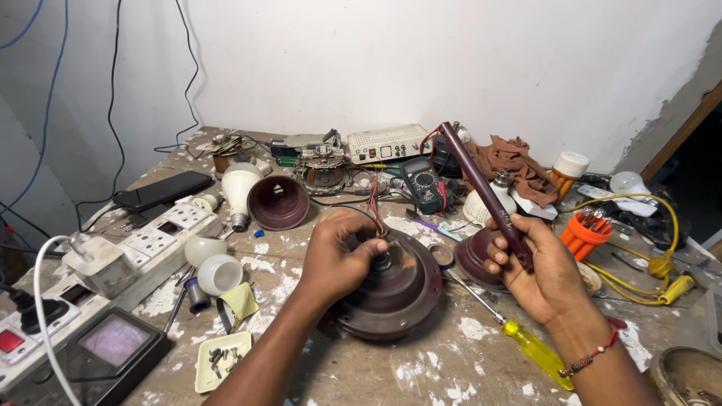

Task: The person works at a cluttered workbench on a ceiling fan motor housing. They sort small hardware parts in a round container, wipe a long metal downrod tube with a cloth, thread the fan wires, and fit the tube onto the fan's central shaft, tightening connections by hand.

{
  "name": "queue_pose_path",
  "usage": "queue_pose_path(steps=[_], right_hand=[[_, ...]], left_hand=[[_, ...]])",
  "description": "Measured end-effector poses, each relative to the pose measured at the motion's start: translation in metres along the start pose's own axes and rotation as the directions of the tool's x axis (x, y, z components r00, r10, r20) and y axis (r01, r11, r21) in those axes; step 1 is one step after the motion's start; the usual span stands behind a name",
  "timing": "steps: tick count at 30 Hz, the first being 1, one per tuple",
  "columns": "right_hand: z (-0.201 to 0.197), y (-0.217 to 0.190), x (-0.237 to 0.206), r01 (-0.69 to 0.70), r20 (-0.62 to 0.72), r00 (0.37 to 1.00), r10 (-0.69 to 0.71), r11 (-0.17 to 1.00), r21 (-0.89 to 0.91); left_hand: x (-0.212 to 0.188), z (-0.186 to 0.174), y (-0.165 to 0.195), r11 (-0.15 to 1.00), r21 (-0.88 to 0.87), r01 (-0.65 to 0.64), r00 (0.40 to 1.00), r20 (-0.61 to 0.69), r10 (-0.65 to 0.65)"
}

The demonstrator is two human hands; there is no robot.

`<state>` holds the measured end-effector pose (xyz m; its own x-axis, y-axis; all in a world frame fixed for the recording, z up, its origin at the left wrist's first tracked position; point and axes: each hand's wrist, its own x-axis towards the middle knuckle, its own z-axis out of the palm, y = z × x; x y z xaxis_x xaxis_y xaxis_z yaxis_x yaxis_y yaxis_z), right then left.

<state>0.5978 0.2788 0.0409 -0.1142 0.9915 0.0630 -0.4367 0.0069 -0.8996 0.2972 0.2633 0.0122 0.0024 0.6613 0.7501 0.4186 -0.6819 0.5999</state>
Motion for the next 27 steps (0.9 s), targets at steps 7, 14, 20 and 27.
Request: queue_pose_path(steps=[7, 14, 20, 27], right_hand=[[-0.002, 0.01, 0.002, -0.009, 0.044, 0.999, 0.01, 1.0, -0.029], [0.014, 0.018, -0.002, 0.016, 0.089, 0.996, -0.019, 0.999, 0.034], [0.036, 0.021, -0.01, -0.002, 0.235, 0.972, -0.02, 0.996, 0.093], [0.076, 0.018, -0.008, 0.166, 0.237, 0.961, -0.144, 0.983, -0.073]], left_hand=[[-0.003, 0.002, -0.002, 0.995, 0.039, -0.093, 0.986, -0.136, 0.097], [-0.005, 0.001, -0.015, 0.997, -0.058, 0.057, 0.985, -0.161, -0.066], [0.001, -0.006, -0.016, 0.971, -0.134, 0.2, 0.974, -0.083, -0.212], [0.004, -0.014, -0.007, 0.947, -0.202, 0.251, 0.966, -0.014, -0.259]])
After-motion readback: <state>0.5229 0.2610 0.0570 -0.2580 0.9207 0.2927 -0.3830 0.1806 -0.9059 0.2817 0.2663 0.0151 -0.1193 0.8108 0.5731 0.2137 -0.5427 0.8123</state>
